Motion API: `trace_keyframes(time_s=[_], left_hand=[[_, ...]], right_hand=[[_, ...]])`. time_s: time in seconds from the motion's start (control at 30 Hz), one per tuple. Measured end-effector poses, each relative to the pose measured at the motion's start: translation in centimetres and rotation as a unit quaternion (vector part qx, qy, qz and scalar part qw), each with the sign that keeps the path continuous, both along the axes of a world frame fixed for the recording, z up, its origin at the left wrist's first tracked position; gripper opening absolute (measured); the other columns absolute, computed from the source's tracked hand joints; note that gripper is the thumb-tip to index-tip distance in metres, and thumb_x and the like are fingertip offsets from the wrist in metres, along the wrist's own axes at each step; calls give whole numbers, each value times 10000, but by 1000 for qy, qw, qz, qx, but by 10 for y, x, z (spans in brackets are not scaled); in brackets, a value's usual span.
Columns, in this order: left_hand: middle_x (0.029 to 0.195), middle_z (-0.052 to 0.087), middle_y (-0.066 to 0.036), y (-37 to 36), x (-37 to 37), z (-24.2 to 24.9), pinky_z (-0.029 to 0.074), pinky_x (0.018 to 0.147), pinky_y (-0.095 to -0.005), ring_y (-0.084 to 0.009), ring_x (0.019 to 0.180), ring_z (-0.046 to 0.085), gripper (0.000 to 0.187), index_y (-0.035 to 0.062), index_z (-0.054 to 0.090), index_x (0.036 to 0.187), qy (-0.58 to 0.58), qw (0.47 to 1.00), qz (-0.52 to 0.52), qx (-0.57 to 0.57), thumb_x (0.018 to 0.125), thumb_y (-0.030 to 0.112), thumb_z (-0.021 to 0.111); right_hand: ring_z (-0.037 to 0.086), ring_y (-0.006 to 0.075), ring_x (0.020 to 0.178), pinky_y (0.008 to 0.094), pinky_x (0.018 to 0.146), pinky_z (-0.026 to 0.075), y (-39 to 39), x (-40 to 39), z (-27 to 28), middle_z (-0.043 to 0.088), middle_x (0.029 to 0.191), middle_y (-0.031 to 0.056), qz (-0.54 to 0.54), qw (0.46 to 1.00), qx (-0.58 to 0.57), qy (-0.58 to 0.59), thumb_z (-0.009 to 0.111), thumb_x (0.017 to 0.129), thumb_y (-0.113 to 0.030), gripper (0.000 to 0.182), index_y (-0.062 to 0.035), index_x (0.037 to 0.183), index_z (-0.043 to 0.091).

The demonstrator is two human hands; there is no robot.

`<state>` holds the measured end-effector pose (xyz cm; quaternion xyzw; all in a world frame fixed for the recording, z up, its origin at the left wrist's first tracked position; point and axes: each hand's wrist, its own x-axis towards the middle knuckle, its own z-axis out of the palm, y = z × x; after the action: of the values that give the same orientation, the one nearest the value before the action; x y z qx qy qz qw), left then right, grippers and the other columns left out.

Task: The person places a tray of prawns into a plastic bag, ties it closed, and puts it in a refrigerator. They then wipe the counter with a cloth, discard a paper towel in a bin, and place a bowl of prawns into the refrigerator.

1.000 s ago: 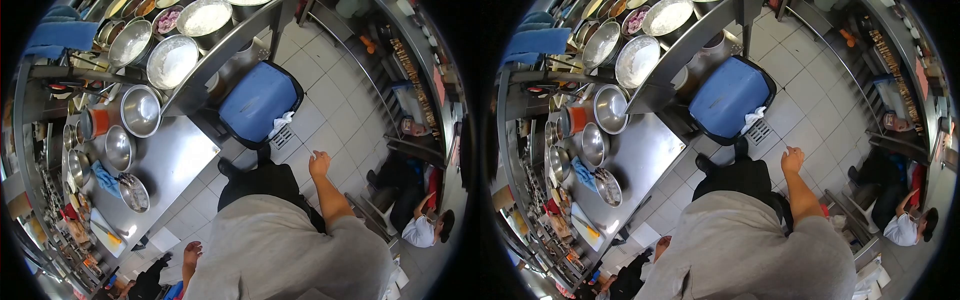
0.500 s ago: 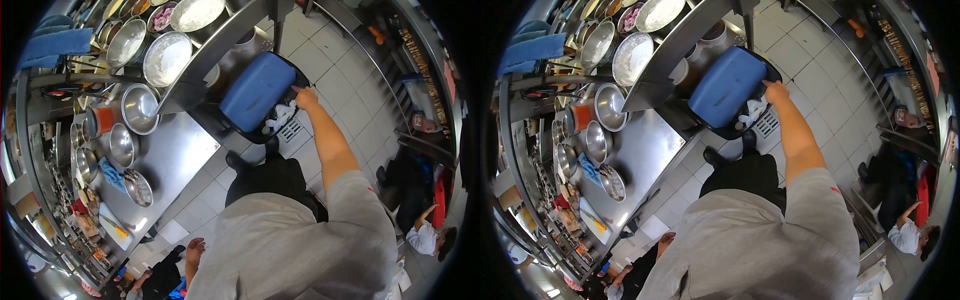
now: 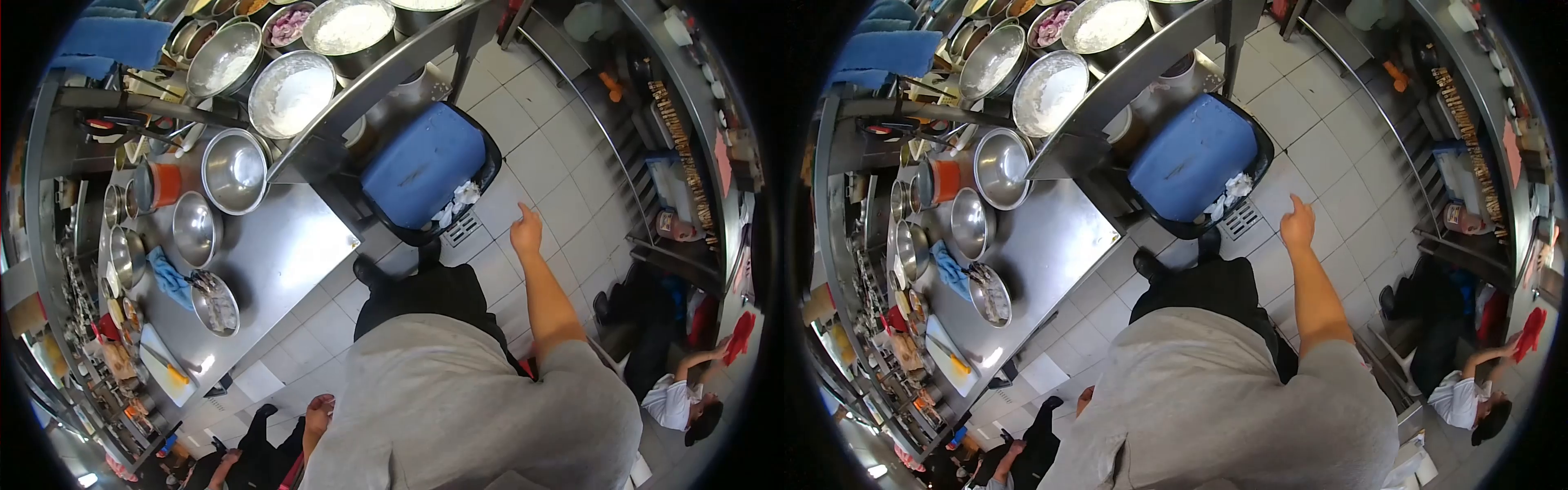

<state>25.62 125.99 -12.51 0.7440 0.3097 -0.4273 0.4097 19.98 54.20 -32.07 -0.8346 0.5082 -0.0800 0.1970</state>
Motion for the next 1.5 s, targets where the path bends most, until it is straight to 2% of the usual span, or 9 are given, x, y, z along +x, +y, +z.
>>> trace_keyframes(time_s=[0.43,0.5,0.53,0.7,0.97,1.07,1.13,1.37,1.5], left_hand=[[1048,670,-22,-17,21,0,483,754,-288,-125,930,628,298,78,643,1158,8,1000,2,-4,863,43,651],[1031,673,-26,-13,18,-1,479,720,-273,-119,882,620,304,72,642,1158,6,1000,9,-15,857,34,658],[1014,676,-29,-11,17,0,475,686,-258,-114,833,612,311,66,641,1159,3,999,17,-30,851,26,664],[955,681,-28,-7,11,3,468,629,-231,-105,743,591,312,51,640,1153,-8,999,31,-27,848,-11,618],[901,679,-24,-24,4,8,464,605,-235,-93,714,587,329,37,634,1157,-22,998,48,-21,846,-27,549],[940,687,-41,-15,9,3,472,622,-231,-122,755,621,325,36,632,1162,30,984,-151,88,853,-21,551],[970,686,-45,0,3,-14,476,651,-232,-131,807,638,311,52,636,1163,12,1000,8,-18,863,3,570],[972,678,-33,-12,10,-18,468,673,-253,-122,825,620,308,79,641,1162,-23,999,42,-21,862,27,598],[977,679,-39,-20,5,-16,460,636,-238,-123,824,621,311,68,638,1156,4,999,22,-25,859,6,569]], right_hand=[[644,303,795,426,791,520,137,93,-14,670,859,169,245,867,434,-2,588,874,-166,722,-178,1569,391],[645,407,1078,448,949,502,143,135,-14,683,1150,256,170,869,463,37,585,905,-218,746,-135,1592,307],[592,427,1201,438,1019,473,162,136,-95,598,1332,279,173,914,360,-70,577,909,-236,738,-151,1593,314],[636,348,1087,390,955,485,166,166,-66,633,1288,243,18,891,452,-46,598,876,-175,781,-242,1604,325],[682,319,912,408,839,519,162,140,-70,713,1103,210,63,894,438,-69,599,885,-174,773,-256,1604,328],[696,320,860,425,814,528,152,147,-62,726,1020,207,111,908,404,-34,596,884,-165,765,-260,1598,339],[695,317,825,429,801,531,155,148,-61,726,977,207,136,919,369,-15,597,880,-160,760,-261,1592,351],[644,252,715,405,677,512,159,75,6,644,744,104,172,928,318,-91,608,871,-146,322,-117,1189,648],[646,271,720,418,687,517,153,31,21,654,760,105,200,919,339,-19,608,867,-125,369,-127,1235,644]])
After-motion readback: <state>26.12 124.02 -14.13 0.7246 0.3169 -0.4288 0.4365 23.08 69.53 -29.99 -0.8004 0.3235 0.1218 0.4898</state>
